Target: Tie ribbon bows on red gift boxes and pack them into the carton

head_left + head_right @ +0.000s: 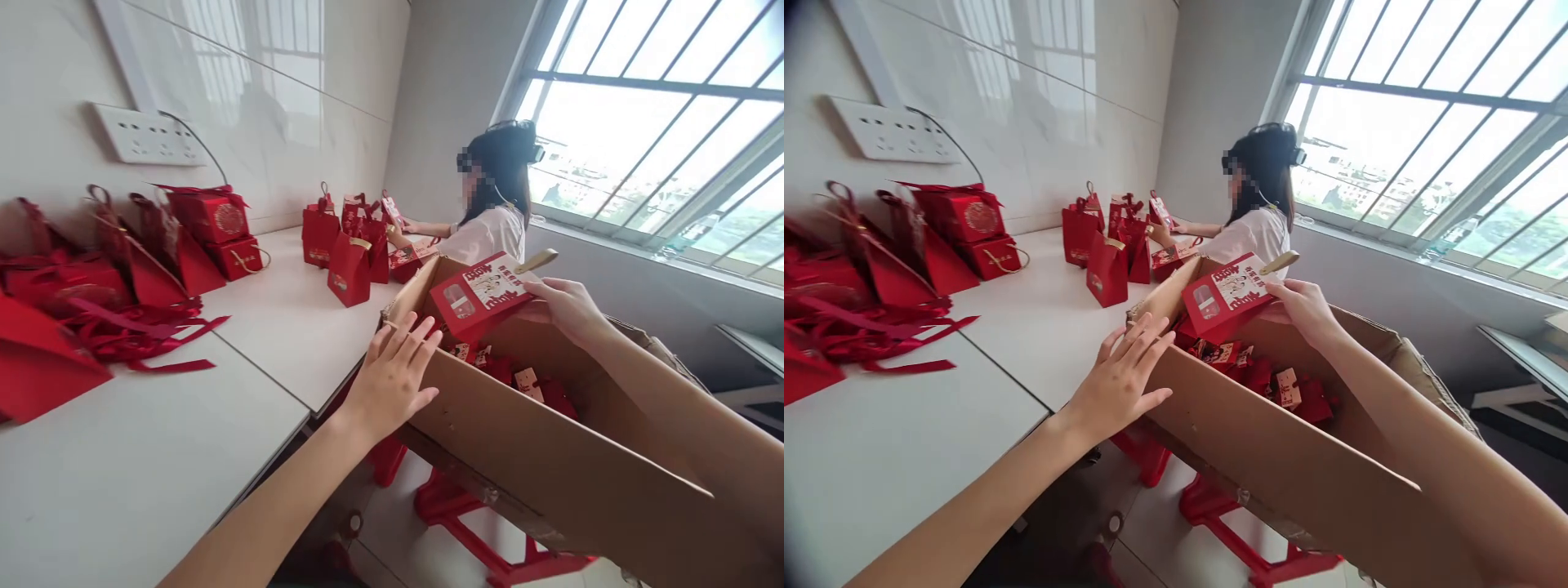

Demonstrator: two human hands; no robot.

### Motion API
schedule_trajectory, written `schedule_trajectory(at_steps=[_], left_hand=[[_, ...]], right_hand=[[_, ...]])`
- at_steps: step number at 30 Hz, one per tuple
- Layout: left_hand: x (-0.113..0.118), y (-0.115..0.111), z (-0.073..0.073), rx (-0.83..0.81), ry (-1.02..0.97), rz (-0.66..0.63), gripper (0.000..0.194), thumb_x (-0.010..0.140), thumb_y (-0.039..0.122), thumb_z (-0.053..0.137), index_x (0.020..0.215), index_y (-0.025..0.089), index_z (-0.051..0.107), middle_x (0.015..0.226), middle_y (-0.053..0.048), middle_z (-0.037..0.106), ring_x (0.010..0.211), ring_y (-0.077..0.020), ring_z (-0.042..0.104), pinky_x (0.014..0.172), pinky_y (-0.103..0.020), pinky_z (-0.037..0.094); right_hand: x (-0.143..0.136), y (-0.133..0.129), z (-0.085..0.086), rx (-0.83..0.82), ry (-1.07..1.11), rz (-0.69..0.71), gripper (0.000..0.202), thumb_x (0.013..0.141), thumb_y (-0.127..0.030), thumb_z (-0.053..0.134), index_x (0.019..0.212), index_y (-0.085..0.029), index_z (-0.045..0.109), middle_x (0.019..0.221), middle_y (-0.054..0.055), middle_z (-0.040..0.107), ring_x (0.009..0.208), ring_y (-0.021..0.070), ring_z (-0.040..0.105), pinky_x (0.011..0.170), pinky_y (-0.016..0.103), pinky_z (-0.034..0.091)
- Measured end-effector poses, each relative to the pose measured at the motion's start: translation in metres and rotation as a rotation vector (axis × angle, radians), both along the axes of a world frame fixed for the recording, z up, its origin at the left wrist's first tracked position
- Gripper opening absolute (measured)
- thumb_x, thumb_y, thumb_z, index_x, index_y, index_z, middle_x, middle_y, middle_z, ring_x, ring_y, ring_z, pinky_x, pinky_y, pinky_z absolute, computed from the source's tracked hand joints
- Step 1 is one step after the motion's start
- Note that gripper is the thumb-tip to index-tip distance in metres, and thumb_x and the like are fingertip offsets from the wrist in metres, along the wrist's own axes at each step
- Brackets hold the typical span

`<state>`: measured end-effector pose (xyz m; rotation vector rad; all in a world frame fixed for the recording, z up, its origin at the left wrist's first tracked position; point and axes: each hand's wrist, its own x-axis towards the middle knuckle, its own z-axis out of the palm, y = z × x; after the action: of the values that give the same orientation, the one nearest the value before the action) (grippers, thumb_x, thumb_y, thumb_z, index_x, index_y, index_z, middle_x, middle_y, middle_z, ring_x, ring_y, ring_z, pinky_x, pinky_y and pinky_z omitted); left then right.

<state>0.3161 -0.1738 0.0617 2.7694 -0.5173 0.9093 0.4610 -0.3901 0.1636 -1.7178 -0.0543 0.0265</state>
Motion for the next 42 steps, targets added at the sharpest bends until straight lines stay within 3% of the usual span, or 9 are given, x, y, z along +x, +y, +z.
schedule_trajectory(at_steps=[9, 15, 20, 28, 32, 36, 38, 40, 42], left_hand=[[0.044, -0.002, -0.041, -0.096, -0.145, 0.042, 0.024, 0.086, 0.017, 0.059, 0.109, 0.021, 0.056, 0.106, -0.003, 0.068, 0.107, -0.0203, 0.058, 0.096, -0.039, 0.025], [0.046, -0.008, -0.048, -0.194, -0.168, 0.056, 0.02, 0.09, 0.012, 0.049, 0.107, 0.021, 0.056, 0.101, -0.003, 0.069, 0.105, -0.0196, 0.058, 0.091, -0.036, 0.028], [0.046, -0.01, -0.051, -0.219, -0.171, 0.08, 0.019, 0.092, 0.013, 0.046, 0.106, 0.021, 0.056, 0.099, -0.004, 0.068, 0.106, -0.0199, 0.057, 0.092, -0.037, 0.028], [0.044, -0.006, -0.051, -0.199, -0.169, 0.055, 0.017, 0.092, 0.016, 0.046, 0.105, 0.02, 0.057, 0.098, -0.004, 0.066, 0.103, -0.0201, 0.056, 0.088, -0.034, 0.033], [0.046, -0.004, -0.05, -0.167, -0.169, 0.044, 0.019, 0.09, 0.011, 0.047, 0.105, 0.019, 0.056, 0.098, -0.005, 0.065, 0.105, -0.0211, 0.054, 0.088, -0.034, 0.035], [0.047, -0.004, -0.049, -0.133, -0.173, 0.029, 0.02, 0.089, 0.008, 0.048, 0.105, 0.017, 0.056, 0.097, -0.006, 0.064, 0.104, -0.0221, 0.053, 0.086, -0.034, 0.037], [0.048, -0.004, -0.048, -0.124, -0.173, 0.027, 0.02, 0.088, 0.008, 0.049, 0.106, 0.016, 0.056, 0.097, -0.006, 0.064, 0.103, -0.0222, 0.053, 0.086, -0.035, 0.037], [0.048, -0.004, -0.048, -0.119, -0.179, 0.027, 0.022, 0.088, 0.006, 0.05, 0.107, 0.016, 0.055, 0.097, -0.006, 0.064, 0.103, -0.0221, 0.053, 0.086, -0.035, 0.038], [0.049, -0.004, -0.048, -0.11, -0.188, 0.029, 0.023, 0.087, 0.006, 0.052, 0.107, 0.016, 0.056, 0.096, -0.006, 0.064, 0.103, -0.0221, 0.054, 0.086, -0.035, 0.038]], right_hand=[[0.096, -0.01, -0.064, 0.034, 0.286, 0.029, 0.013, 0.081, -0.002, 0.052, 0.08, -0.01, 0.063, 0.061, 0.005, 0.069, 0.051, 0.0136, 0.066, 0.047, 0.022, 0.058], [0.083, -0.005, -0.128, 0.254, 0.53, 0.261, 0.016, 0.076, -0.004, 0.051, 0.079, -0.013, 0.064, 0.062, 0.003, 0.068, 0.053, 0.0127, 0.065, 0.048, 0.02, 0.055], [0.063, 0.004, -0.151, 0.367, 0.609, 0.42, 0.004, 0.065, -0.011, 0.063, 0.065, -0.014, 0.061, 0.051, 0.0, 0.062, 0.041, 0.0108, 0.056, 0.042, 0.019, 0.047], [0.071, 0.003, -0.159, 0.392, 0.549, 0.443, 0.004, 0.066, -0.02, 0.064, 0.068, -0.017, 0.062, 0.057, -0.002, 0.064, 0.049, 0.0103, 0.059, 0.05, 0.019, 0.05], [0.1, -0.012, -0.135, 0.244, 0.484, 0.4, 0.013, 0.071, -0.015, 0.063, 0.085, -0.017, 0.064, 0.074, 0.001, 0.07, 0.064, 0.0141, 0.066, 0.056, 0.025, 0.056], [0.129, -0.037, -0.09, -0.029, 0.423, 0.403, 0.01, 0.071, -0.012, 0.066, 0.08, -0.016, 0.065, 0.079, 0.005, 0.07, 0.073, 0.0201, 0.068, 0.057, 0.029, 0.059], [0.135, -0.045, -0.076, -0.434, 0.295, 0.407, 0.004, 0.072, -0.016, 0.066, 0.076, -0.017, 0.065, 0.078, 0.004, 0.069, 0.071, 0.021, 0.068, 0.055, 0.028, 0.059], [0.136, -0.05, -0.074, -0.685, 0.278, 0.418, 0.003, 0.071, -0.02, 0.066, 0.07, -0.018, 0.064, 0.074, 0.004, 0.068, 0.061, 0.0208, 0.068, 0.049, 0.028, 0.057], [0.136, -0.052, -0.084, -0.704, 0.387, 0.448, 0.006, 0.068, -0.018, 0.068, 0.065, -0.016, 0.063, 0.068, 0.005, 0.067, 0.053, 0.0205, 0.066, 0.042, 0.027, 0.054]])
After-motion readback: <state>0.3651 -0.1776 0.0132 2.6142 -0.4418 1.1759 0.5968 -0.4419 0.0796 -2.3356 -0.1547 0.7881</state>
